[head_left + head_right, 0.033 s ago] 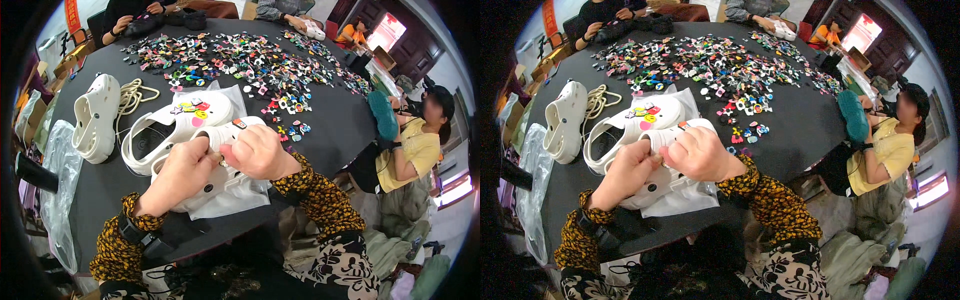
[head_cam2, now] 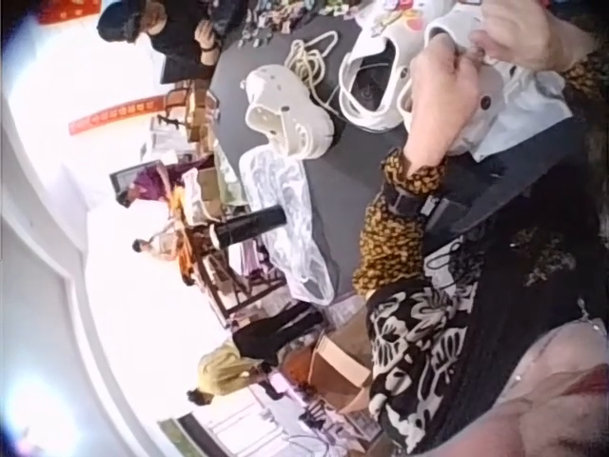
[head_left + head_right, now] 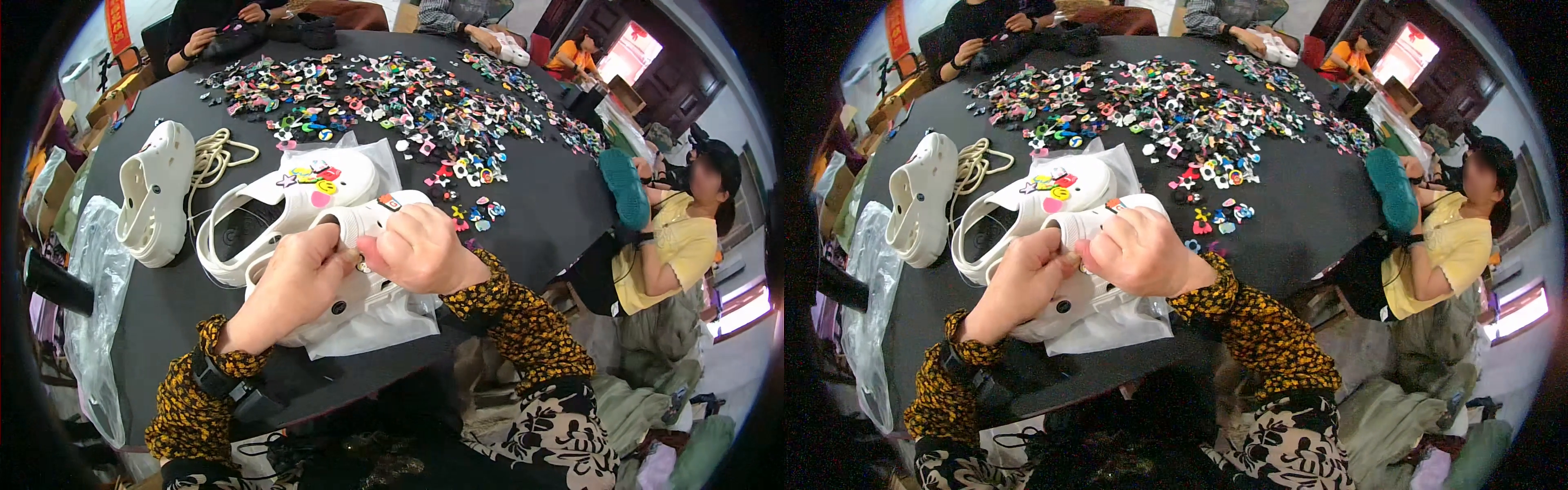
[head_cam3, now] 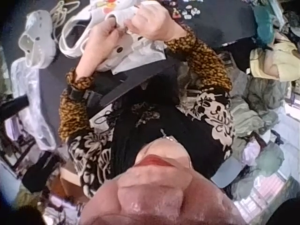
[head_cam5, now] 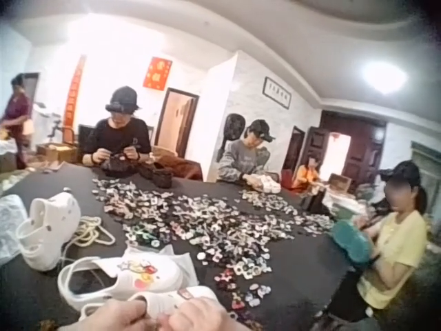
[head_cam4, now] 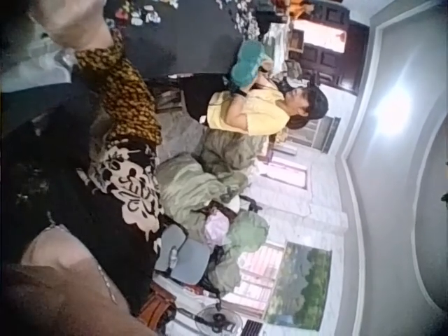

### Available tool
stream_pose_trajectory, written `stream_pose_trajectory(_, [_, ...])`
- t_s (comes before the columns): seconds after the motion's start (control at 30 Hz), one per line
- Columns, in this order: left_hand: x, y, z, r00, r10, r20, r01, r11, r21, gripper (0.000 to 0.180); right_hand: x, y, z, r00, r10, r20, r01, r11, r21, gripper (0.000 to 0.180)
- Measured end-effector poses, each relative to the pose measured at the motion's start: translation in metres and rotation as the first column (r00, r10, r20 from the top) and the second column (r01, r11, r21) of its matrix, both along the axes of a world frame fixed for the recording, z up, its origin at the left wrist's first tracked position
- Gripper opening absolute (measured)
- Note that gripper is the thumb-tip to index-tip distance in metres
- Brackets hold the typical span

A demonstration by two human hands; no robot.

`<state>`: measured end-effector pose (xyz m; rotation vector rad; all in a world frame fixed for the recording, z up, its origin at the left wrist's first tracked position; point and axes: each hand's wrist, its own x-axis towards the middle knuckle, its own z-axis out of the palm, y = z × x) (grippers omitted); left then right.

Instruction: Attaching decorative charms to the holes of foam-clog style shoes.

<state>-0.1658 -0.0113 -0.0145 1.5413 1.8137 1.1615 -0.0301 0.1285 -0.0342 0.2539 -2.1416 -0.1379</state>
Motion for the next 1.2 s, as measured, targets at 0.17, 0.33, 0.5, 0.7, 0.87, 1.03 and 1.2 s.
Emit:
stream_pose_trajectory(0.17, [-0.003, 0.001, -0.002, 1.000, 0.010, -0.028, -0.011, 0.999, -0.031, 0.019, 0.001, -0.004, 0.002, 0.999, 0.031, -0.011, -0.031, 1.000, 0.004, 0.030])
stream_pose_trajectory(0.33, [-0.007, 0.006, -0.011, 0.999, 0.053, -0.009, -0.052, 0.997, 0.065, 0.020, 0.010, -0.014, 0.009, 0.996, 0.083, 0.038, -0.085, 0.994, 0.072, 0.027])
stream_pose_trajectory(0.5, [-0.004, 0.004, -0.012, 1.000, 0.000, -0.030, 0.004, 0.992, 0.125, 0.022, 0.019, 0.021, 0.034, 0.948, -0.316, 0.021, 0.305, 0.892, -0.332, 0.028])
stream_pose_trajectory(0.7, [0.002, -0.004, 0.009, 0.986, 0.004, -0.165, 0.005, 0.999, 0.053, 0.024, 0.012, 0.062, 0.032, 0.874, -0.387, 0.295, 0.486, 0.674, -0.556, 0.038])
stream_pose_trajectory(0.87, [-0.019, -0.022, 0.030, 0.909, 0.211, -0.360, -0.098, 0.946, 0.309, 0.018, 0.009, 0.090, 0.009, 0.777, -0.435, 0.456, 0.622, 0.645, -0.445, 0.040])
stream_pose_trajectory(1.03, [-0.062, -0.016, 0.028, 0.833, 0.341, -0.437, -0.257, 0.936, 0.240, 0.024, 0.009, 0.092, -0.008, 0.660, -0.430, 0.616, 0.717, 0.606, -0.345, 0.037])
stream_pose_trajectory(1.2, [-0.066, -0.009, 0.007, 0.862, 0.095, -0.497, -0.090, 0.995, 0.033, 0.033, -0.018, 0.087, 0.037, 0.810, -0.319, 0.493, 0.568, 0.637, -0.521, 0.036])
